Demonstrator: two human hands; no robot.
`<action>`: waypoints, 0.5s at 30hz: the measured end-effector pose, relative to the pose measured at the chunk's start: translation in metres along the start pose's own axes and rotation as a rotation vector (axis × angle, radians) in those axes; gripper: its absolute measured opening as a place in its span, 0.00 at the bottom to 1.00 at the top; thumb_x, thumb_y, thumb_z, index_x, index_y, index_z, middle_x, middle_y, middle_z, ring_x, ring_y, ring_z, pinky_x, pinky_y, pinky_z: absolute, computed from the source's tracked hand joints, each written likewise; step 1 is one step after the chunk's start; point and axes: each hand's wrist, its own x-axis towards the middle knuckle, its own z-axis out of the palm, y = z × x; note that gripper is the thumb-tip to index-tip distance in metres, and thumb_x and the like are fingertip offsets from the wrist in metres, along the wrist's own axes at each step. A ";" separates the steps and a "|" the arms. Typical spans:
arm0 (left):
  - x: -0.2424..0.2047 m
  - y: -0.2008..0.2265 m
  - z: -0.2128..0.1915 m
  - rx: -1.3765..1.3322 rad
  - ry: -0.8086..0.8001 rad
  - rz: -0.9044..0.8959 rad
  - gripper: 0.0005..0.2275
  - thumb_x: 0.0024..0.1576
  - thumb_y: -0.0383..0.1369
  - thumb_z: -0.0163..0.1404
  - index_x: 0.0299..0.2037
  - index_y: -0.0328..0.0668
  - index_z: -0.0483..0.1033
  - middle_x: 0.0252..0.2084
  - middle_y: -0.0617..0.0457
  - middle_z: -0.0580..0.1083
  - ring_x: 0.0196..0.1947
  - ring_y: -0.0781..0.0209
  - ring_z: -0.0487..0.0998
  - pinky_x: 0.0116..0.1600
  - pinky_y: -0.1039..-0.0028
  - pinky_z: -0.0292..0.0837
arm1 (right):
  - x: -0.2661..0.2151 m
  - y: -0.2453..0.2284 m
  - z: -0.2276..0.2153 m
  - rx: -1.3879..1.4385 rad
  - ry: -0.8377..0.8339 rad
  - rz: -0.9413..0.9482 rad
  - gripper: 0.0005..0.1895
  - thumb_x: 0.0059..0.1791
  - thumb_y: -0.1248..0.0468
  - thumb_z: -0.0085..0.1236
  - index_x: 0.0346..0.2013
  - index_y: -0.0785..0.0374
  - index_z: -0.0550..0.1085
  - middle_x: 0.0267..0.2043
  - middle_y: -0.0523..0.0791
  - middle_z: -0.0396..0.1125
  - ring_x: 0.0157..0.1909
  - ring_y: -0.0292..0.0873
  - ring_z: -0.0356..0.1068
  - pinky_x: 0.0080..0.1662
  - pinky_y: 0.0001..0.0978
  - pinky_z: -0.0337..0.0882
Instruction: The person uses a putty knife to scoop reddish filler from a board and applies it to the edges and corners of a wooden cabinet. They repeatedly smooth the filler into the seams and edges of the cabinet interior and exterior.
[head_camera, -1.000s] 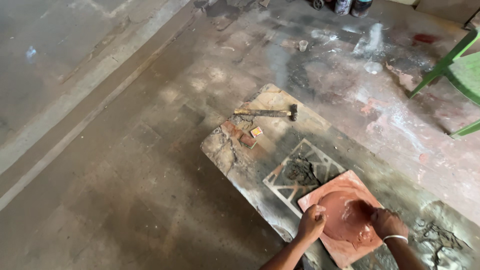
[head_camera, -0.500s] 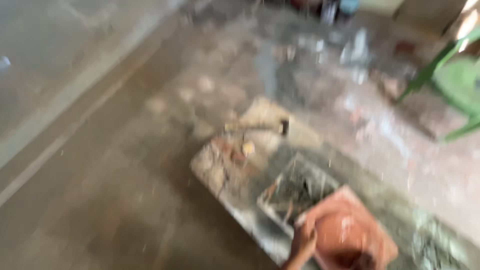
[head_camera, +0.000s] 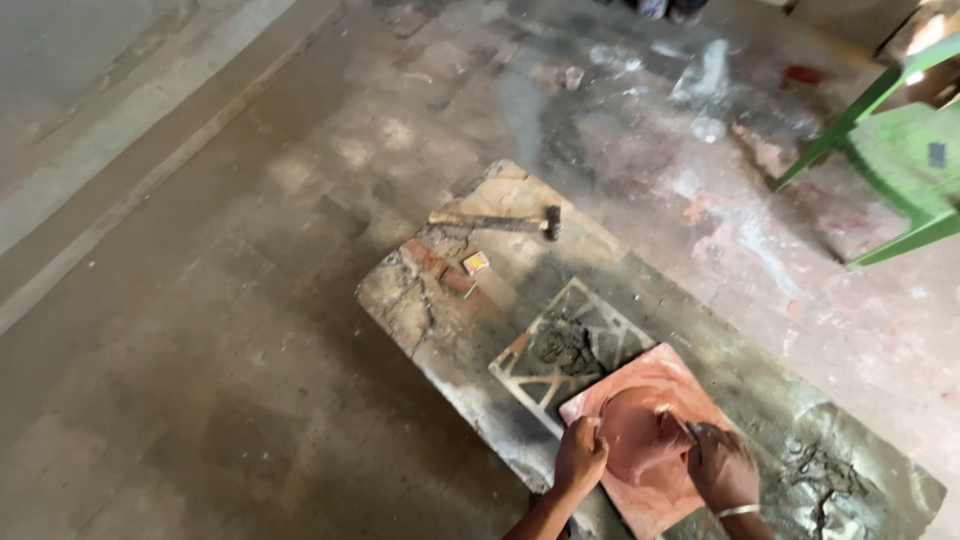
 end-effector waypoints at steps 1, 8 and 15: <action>-0.006 -0.001 -0.002 0.004 0.016 0.031 0.14 0.55 0.28 0.53 0.50 0.35 0.71 0.48 0.36 0.74 0.52 0.36 0.73 0.55 0.56 0.69 | 0.002 -0.001 0.000 -0.011 -0.079 0.043 0.17 0.45 0.60 0.52 0.47 0.56 0.77 0.47 0.47 0.74 0.50 0.54 0.71 0.54 0.49 0.71; -0.011 -0.005 -0.007 0.007 -0.013 -0.044 0.15 0.55 0.29 0.53 0.53 0.36 0.70 0.49 0.36 0.74 0.53 0.38 0.73 0.57 0.55 0.68 | 0.015 0.000 0.004 -0.108 -0.299 0.323 0.15 0.51 0.55 0.47 0.47 0.55 0.77 0.49 0.48 0.75 0.54 0.54 0.72 0.57 0.48 0.72; -0.009 0.012 -0.021 0.129 -0.122 -0.323 0.19 0.59 0.37 0.50 0.58 0.39 0.66 0.42 0.32 0.76 0.43 0.31 0.77 0.43 0.47 0.73 | 0.040 -0.027 0.007 -0.019 -0.302 0.333 0.15 0.49 0.58 0.49 0.47 0.55 0.79 0.48 0.48 0.75 0.53 0.54 0.72 0.56 0.48 0.71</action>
